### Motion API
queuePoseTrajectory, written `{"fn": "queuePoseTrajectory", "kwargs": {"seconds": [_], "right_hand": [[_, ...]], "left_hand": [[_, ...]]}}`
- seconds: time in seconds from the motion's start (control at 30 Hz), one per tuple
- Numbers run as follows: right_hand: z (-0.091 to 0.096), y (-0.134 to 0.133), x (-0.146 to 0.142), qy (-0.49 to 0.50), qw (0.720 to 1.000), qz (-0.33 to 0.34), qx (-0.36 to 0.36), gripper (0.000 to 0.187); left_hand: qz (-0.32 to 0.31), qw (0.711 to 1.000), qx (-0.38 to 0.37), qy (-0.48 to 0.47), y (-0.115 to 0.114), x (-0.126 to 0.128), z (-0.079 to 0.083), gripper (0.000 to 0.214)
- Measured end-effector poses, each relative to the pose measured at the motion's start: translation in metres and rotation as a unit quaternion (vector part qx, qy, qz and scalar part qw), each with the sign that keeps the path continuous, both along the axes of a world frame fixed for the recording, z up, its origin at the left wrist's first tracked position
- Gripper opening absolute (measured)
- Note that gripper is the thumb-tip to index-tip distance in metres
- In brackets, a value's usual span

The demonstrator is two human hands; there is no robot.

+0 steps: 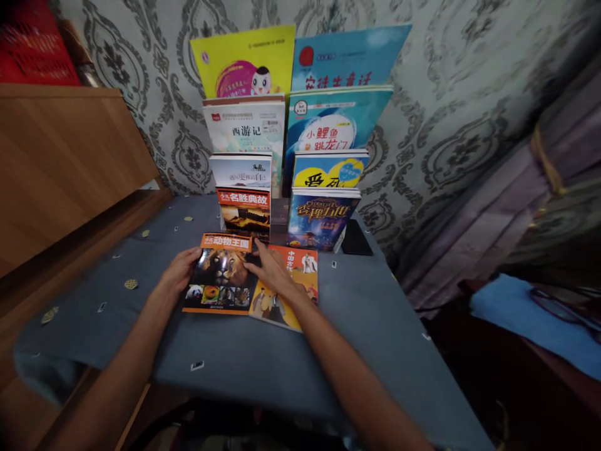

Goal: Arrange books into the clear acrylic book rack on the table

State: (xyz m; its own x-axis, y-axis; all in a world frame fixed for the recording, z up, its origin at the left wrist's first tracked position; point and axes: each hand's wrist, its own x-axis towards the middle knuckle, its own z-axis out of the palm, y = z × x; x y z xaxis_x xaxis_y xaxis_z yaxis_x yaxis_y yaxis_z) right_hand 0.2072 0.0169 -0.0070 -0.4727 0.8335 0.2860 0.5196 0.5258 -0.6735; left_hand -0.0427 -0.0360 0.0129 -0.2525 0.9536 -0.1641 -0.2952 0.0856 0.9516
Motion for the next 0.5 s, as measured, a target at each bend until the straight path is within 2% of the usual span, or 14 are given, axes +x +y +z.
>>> {"fn": "queuePoseTrajectory", "kwargs": {"seconds": [0.13,0.23,0.4,0.5], "right_hand": [[0.006,-0.005,-0.006,0.112,0.99,0.021,-0.078,0.044],[0.007,-0.009,-0.015,0.215,0.958,0.036,-0.185,0.03],[0.01,-0.02,-0.027,0.365,0.855,0.087,-0.358,0.042],[0.017,-0.028,-0.03,0.396,0.831,0.109,-0.375,0.048]], "left_hand": [[0.019,0.999,0.036,-0.028,-0.005,0.003,0.01,0.025],[0.01,0.997,0.069,-0.017,-0.009,0.004,0.014,0.031],[-0.014,0.994,0.11,-0.02,-0.013,0.003,0.018,0.04],[-0.014,0.993,0.115,-0.013,-0.014,0.0,0.018,0.042]]}}
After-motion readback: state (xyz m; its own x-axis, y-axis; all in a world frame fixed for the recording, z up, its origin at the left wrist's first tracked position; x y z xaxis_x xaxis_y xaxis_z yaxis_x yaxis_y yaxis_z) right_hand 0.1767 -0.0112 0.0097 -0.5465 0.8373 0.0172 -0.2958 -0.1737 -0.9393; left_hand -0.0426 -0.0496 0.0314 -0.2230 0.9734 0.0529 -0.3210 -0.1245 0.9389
